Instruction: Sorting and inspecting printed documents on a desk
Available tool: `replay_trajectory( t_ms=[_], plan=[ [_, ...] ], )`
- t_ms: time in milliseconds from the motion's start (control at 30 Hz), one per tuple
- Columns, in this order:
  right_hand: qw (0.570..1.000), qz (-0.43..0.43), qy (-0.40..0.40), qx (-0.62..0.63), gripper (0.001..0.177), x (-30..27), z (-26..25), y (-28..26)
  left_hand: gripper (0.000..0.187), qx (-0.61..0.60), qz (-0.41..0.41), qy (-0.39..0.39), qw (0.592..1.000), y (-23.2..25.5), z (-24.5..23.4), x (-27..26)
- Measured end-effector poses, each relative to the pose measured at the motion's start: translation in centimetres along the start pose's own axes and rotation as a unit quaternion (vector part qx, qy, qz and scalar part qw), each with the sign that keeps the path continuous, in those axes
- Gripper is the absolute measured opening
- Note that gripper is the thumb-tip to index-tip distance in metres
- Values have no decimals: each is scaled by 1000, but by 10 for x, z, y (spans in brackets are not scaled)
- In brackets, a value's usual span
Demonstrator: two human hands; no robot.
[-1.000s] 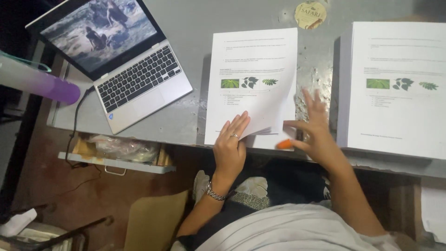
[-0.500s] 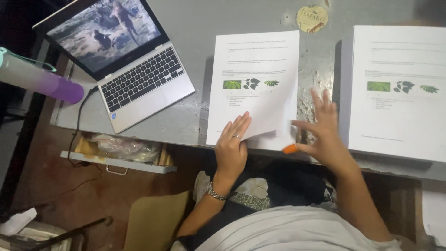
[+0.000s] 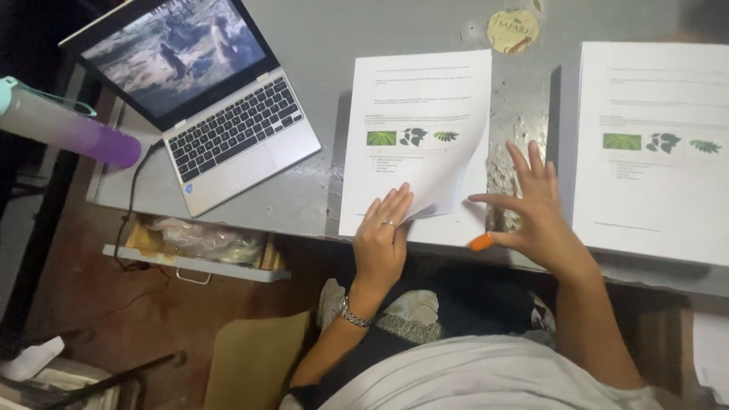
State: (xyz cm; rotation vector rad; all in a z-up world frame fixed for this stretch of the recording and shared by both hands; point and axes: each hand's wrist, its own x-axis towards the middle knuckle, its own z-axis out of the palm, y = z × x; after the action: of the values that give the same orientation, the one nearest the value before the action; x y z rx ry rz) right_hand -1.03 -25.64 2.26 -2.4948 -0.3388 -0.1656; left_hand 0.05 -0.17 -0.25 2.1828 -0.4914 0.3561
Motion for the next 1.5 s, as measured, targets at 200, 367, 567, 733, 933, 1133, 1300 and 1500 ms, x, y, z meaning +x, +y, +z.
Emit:
replay_trajectory(
  t_ms=[200,367,567,733,933,1133,1300,1500],
  plan=[
    [997,63,25,23,46,16,39,3,43,0,24,-14,1000,3,-7,1],
    [986,7,93,136,37,20,0,-31,47,36,34,5,999,-1,-1,-2],
    [999,34,1,-36,70,-9,7,-7,54,-8,0,27,1000,4,-1,2],
    [999,11,31,-28,51,17,31,-19,48,3,19,14,1000,3,-3,1],
    [983,42,112,139,60,29,10,-58,55,5,38,4,999,4,-6,2],
    [885,75,112,447,98,10,23,-81,52,6,29,28,999,0,0,0],
    [943,23,46,328,32,-3,119,-52,50,67,82,34,994,-25,21,-14],
    [949,13,159,272,28,-3,135,-63,58,75,133,28,988,13,-19,-5]
  ],
)
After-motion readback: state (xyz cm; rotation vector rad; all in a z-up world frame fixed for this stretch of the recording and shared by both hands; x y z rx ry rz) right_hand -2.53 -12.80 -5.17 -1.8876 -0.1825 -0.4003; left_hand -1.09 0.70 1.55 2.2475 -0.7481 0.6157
